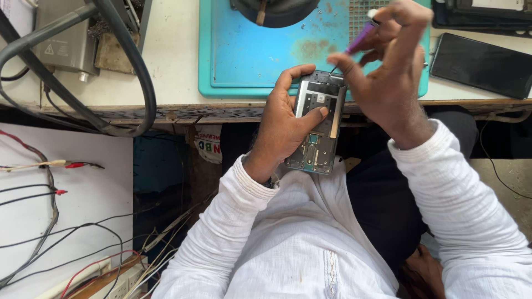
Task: The person uses a small purple-handled tool to scrape and clean the interior frame of a disassembled mobile phone. They repeatedly work along the edges and around internal components, removing residue from the metal chassis.
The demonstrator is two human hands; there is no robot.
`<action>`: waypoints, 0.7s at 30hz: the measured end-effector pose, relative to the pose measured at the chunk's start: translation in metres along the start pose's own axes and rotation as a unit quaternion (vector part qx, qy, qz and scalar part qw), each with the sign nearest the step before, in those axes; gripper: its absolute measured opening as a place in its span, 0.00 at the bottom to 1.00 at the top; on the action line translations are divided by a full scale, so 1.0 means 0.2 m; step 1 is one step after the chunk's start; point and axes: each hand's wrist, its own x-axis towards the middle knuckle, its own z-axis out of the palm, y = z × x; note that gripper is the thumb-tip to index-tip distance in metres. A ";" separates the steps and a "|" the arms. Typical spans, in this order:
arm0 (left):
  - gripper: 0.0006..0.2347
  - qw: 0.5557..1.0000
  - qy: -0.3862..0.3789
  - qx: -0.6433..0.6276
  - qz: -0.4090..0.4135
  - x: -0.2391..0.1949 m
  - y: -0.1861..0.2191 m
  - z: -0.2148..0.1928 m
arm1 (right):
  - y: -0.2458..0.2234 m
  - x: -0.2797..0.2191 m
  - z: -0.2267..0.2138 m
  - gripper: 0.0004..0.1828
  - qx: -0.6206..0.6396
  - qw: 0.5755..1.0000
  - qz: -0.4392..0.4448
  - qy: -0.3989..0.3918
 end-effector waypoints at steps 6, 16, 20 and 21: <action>0.28 1.000 0.006 0.026 0.003 0.00 0.00 0.00 | 0.02 -0.05 0.01 0.32 -0.005 0.999 0.035 -0.007; 0.29 1.000 0.000 0.027 0.006 0.00 0.03 0.00 | 0.09 -0.09 0.04 0.31 0.014 1.000 0.024 0.003; 0.28 1.000 -0.006 0.008 0.005 -0.01 0.02 0.01 | 0.05 -0.12 0.02 0.29 0.059 0.998 0.011 -0.012; 0.28 1.000 -0.011 -0.001 0.016 0.00 0.03 0.00 | 0.05 -0.10 0.03 0.29 0.063 0.998 0.007 -0.010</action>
